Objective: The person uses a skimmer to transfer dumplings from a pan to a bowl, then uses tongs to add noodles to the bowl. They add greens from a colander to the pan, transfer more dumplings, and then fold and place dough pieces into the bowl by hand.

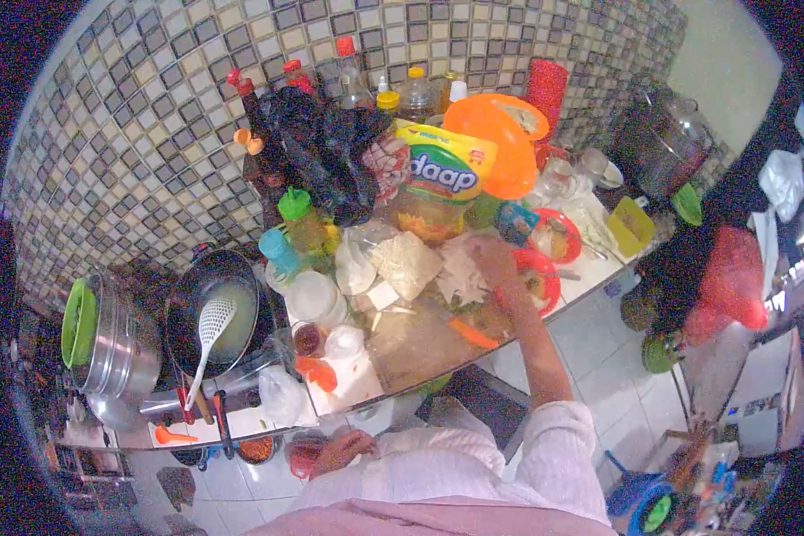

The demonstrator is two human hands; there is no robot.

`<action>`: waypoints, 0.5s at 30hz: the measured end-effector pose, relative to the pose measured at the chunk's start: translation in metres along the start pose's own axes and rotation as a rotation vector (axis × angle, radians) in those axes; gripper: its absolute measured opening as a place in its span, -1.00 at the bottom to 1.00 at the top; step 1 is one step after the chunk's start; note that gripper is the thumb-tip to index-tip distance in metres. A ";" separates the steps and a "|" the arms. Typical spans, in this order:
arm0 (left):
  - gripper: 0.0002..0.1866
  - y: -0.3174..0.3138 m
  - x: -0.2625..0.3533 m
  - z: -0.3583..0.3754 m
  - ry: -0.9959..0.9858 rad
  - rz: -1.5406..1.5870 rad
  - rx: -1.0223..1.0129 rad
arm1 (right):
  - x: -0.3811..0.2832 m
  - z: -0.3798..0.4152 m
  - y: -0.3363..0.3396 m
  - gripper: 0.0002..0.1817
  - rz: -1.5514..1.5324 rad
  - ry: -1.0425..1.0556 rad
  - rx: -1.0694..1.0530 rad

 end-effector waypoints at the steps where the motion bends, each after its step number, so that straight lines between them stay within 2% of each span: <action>1: -0.72 -0.018 0.050 0.001 -0.035 0.043 -0.024 | 0.007 -0.004 -0.016 -0.78 0.043 -0.017 -0.132; 2: -0.72 -0.027 0.079 -0.005 -0.036 0.049 -0.011 | 0.013 -0.006 -0.028 -0.74 0.088 -0.032 -0.265; 4: -0.73 -0.042 0.131 -0.015 -0.216 0.035 0.008 | 0.012 -0.008 -0.026 -0.75 0.021 0.011 -0.276; 6: -0.76 -0.051 0.131 -0.048 -0.264 0.188 0.042 | 0.013 -0.009 -0.031 -0.75 -0.049 0.050 -0.291; 9: -0.78 -0.061 0.168 -0.079 -0.280 0.179 0.125 | 0.011 -0.013 -0.031 -0.85 -0.134 0.168 -0.232; 12: -0.79 -0.059 0.200 -0.102 -0.398 0.317 0.259 | -0.017 -0.016 -0.003 -0.85 -0.291 0.097 -0.270; 14: -0.65 -0.052 0.205 -0.122 -0.479 0.280 0.341 | -0.042 -0.010 0.026 -0.85 -0.417 0.056 -0.243; 15: -0.65 -0.053 0.209 -0.129 -0.480 0.284 0.349 | -0.044 -0.006 0.025 -0.85 -0.419 0.063 -0.248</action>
Point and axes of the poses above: each hand's wrist, its own z-axis away from the middle knuckle, its own y-axis out of the back of the hand, x = y × z, the point moved 8 cm from there along -z, towards the middle knuckle, and after that the axes turned 5 degrees about x, right-handed, at the moved point
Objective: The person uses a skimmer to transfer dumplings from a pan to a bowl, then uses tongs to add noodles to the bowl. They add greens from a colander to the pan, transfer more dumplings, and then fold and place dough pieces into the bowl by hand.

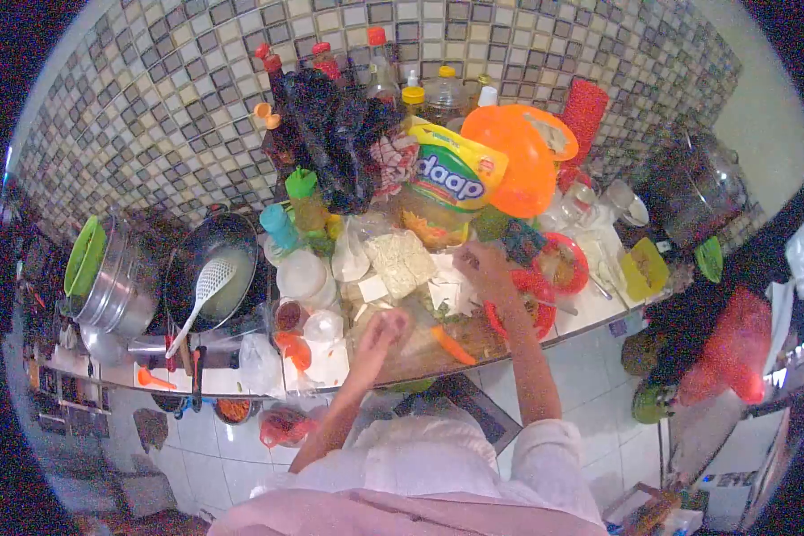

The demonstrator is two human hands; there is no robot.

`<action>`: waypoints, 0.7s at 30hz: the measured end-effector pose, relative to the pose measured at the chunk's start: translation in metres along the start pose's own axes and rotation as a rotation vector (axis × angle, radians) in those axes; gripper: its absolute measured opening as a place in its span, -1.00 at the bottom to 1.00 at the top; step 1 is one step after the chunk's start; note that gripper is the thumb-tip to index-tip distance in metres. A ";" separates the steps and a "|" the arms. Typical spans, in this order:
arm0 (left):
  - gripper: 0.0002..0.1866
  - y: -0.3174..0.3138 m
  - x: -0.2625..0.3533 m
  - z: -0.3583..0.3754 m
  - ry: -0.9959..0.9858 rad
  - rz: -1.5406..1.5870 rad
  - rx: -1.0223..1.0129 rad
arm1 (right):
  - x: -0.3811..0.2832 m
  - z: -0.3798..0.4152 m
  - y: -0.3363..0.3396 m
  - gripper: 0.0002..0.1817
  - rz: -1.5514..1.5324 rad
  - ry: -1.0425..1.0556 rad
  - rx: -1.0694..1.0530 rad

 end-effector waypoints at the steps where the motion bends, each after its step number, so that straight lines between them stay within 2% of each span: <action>1: -0.63 0.000 0.001 -0.007 -0.010 0.088 0.057 | -0.002 0.005 -0.002 -0.86 -0.154 0.003 -0.004; 2: -0.61 0.002 0.002 -0.011 -0.019 0.176 0.113 | -0.005 0.010 -0.004 -0.87 -0.310 0.004 -0.009; 3: -0.57 -0.003 0.005 -0.013 0.065 0.261 0.075 | -0.023 0.017 0.000 -0.87 -0.311 0.007 -0.010; 5: -0.59 -0.008 0.013 -0.011 0.116 0.361 0.071 | -0.034 0.039 -0.010 -0.89 -0.755 -0.408 -0.148; 6: -0.60 -0.012 0.013 -0.009 0.171 0.462 0.064 | -0.038 0.044 -0.014 -0.89 -0.755 -0.407 -0.147; 8: -0.62 -0.015 0.015 -0.001 0.227 0.562 0.031 | -0.048 0.053 -0.022 -0.88 -0.642 -0.352 -0.140; 9: -0.65 -0.019 0.014 0.003 0.284 0.664 -0.001 | -0.046 0.053 -0.025 -0.88 -0.590 -0.209 0.014; 10: -0.65 -0.020 0.014 0.005 0.283 0.664 0.002 | -0.040 0.062 -0.032 -0.88 -0.591 -0.208 0.012; 12: -0.69 -0.017 0.014 0.012 0.275 0.730 0.044 | -0.043 0.073 -0.028 -0.89 -0.345 -0.224 0.156; 16: -0.71 -0.006 0.010 0.022 0.296 0.697 0.111 | -0.069 0.088 -0.028 -0.92 -0.234 -0.129 0.182; 18: -0.70 -0.004 0.014 0.021 0.233 0.633 0.061 | -0.093 0.093 -0.023 -0.92 -0.033 0.186 0.277; 21: -0.71 0.000 0.020 0.027 0.232 0.567 0.098 | -0.107 0.100 -0.029 -0.89 -0.097 0.275 0.236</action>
Point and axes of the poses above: each hand's wrist, its own z-axis away from the middle knuckle, its own y-axis out of the back of the hand, x = y × z, the point moved 8 cm from there along -z, towards the middle knuckle, and after that the axes turned 5 degrees about x, right-handed, at the moved point
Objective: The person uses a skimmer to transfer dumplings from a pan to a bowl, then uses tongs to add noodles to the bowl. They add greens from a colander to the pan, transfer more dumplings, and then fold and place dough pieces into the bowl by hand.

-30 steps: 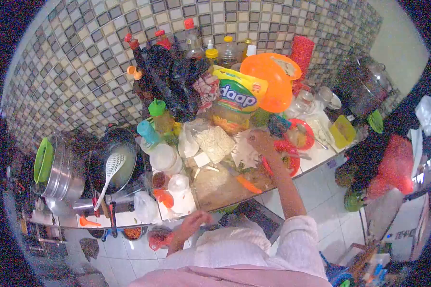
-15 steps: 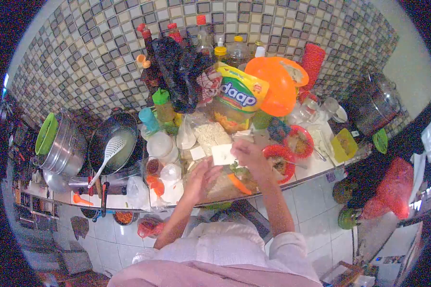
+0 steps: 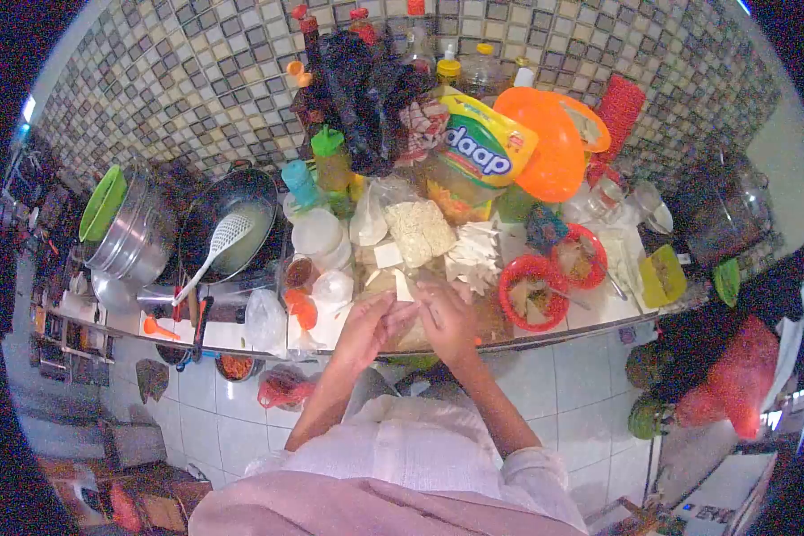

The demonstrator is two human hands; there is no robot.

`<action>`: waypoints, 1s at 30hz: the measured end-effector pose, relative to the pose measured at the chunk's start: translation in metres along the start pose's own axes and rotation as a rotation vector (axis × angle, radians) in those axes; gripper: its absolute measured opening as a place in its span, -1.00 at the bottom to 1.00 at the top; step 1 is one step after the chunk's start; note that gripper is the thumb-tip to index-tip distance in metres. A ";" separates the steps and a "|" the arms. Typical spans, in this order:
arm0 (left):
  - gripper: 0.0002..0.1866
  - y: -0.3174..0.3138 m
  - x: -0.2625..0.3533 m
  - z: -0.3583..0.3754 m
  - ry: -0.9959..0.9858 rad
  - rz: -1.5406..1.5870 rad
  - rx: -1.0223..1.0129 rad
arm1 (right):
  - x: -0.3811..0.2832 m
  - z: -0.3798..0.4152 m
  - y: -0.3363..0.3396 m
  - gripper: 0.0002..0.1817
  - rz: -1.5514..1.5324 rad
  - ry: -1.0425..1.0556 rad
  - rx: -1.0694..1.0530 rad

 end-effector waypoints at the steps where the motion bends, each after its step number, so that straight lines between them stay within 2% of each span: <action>1: -0.72 0.000 0.000 0.002 0.012 -0.039 0.010 | 0.000 0.002 -0.002 -0.89 -0.004 0.000 -0.004; 3: -0.73 -0.001 0.003 0.005 -0.004 -0.045 0.037 | -0.003 0.005 -0.008 -0.87 0.081 0.090 -0.024; 11: -0.79 0.015 0.006 0.001 -0.166 -0.225 0.137 | -0.006 0.012 -0.021 -0.83 0.116 0.105 -0.074; 13: -0.81 0.020 0.015 0.004 -0.209 -0.397 0.222 | -0.007 0.013 -0.022 -0.82 0.096 0.130 -0.093; 14: -0.81 0.025 0.016 0.003 -0.215 -0.398 0.228 | -0.001 0.014 -0.021 -0.81 -0.005 0.032 -0.084; 15: -0.82 0.030 0.020 0.003 -0.268 -0.531 0.250 | 0.004 0.015 -0.021 -0.81 -0.106 -0.067 -0.076; 16: -0.83 0.034 0.024 0.005 -0.318 -0.664 0.271 | 0.001 0.015 -0.022 -0.81 -0.113 -0.064 -0.078; 18: -0.84 0.032 0.029 0.010 -0.312 -0.694 0.221 | 0.028 0.027 -0.033 -0.84 -0.497 -0.588 -0.120; 19: -0.85 0.027 0.030 0.012 -0.303 -0.722 0.162 | 0.032 0.028 -0.035 -0.84 -0.498 -0.589 -0.121; 21: -0.84 0.024 0.032 0.018 -0.294 -0.714 0.145 | 0.045 0.040 -0.057 -0.85 -0.668 -0.741 -0.309; 30: -0.81 0.045 0.033 0.030 -0.254 -0.796 0.189 | 0.046 0.055 -0.083 -0.80 -0.712 -0.766 -0.396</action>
Point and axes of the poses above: each hand's wrist, its own z-axis away from the middle knuckle, its own y-axis out of the back of the hand, x = y × z, the point moved 8 cm from there along -z, towards the middle knuckle, and after that the axes turned 5 degrees about x, right-handed, at the moved point
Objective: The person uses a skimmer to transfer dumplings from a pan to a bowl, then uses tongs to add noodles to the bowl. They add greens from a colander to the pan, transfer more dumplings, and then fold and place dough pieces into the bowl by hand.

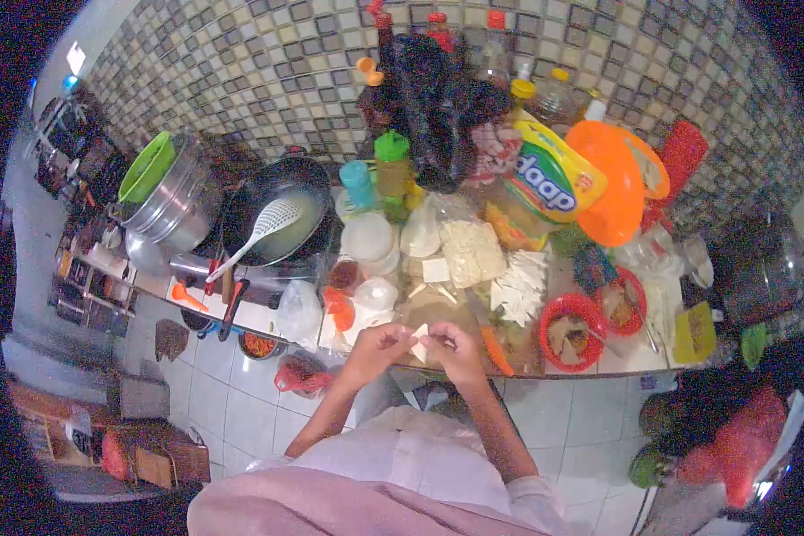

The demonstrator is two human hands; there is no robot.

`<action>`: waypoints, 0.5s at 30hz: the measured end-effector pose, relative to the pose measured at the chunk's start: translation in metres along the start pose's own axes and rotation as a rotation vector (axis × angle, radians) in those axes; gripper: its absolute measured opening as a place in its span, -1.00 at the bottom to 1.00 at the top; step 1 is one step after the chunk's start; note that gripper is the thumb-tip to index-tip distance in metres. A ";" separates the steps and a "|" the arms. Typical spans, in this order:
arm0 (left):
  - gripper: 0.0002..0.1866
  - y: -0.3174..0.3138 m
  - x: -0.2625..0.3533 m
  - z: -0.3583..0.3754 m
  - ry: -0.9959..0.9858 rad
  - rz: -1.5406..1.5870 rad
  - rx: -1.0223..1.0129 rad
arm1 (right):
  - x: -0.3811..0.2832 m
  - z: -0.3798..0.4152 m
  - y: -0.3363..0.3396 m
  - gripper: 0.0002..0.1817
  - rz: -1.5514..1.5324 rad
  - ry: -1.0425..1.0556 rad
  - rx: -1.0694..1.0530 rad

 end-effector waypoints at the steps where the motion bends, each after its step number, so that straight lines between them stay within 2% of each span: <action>1: -0.81 0.005 0.002 0.003 0.013 -0.039 0.018 | -0.004 0.001 -0.005 -0.80 0.000 0.002 -0.017; 3: -0.84 0.027 0.012 0.008 0.003 -0.074 0.054 | -0.015 0.005 -0.011 -0.75 -0.041 0.015 -0.025; 5: -0.88 0.076 0.044 0.012 -0.236 -0.026 0.221 | -0.022 0.011 -0.014 -0.75 -0.065 0.022 -0.042; 7: -0.90 0.141 0.065 0.006 -0.236 -0.258 0.397 | -0.025 0.017 -0.012 -0.74 -0.103 -0.017 -0.042; 9: -0.91 0.207 0.077 -0.009 -0.489 -0.552 0.610 | -0.019 0.018 -0.006 -0.75 -0.057 -0.010 -0.027; 10: -0.89 0.230 0.086 -0.017 -0.510 -0.660 0.719 | -0.017 0.020 -0.005 -0.75 -0.029 -0.019 -0.036; 11: -0.90 0.249 0.088 -0.031 -0.584 -0.695 0.741 | -0.015 0.021 -0.005 -0.75 -0.002 -0.028 -0.043; 12: -0.90 0.269 0.075 -0.053 -0.497 -0.692 0.756 | -0.014 0.022 -0.004 -0.75 -0.003 -0.025 -0.043; 13: -0.90 0.287 0.062 -0.072 -0.501 -0.692 0.756 | -0.010 0.023 -0.003 -0.76 -0.004 -0.055 -0.029; 15: -0.89 0.313 0.020 -0.116 -0.349 -0.933 0.668 | -0.007 0.027 -0.002 -0.77 -0.005 -0.080 -0.008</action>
Point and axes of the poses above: each hand's wrist, its own z-axis away from the middle knuckle, its own y-axis out of the back of the hand, x = y × z, the point moved 8 cm from there along -z, towards the middle knuckle, and after that the axes turned 5 degrees about x, right-handed, at the moved point
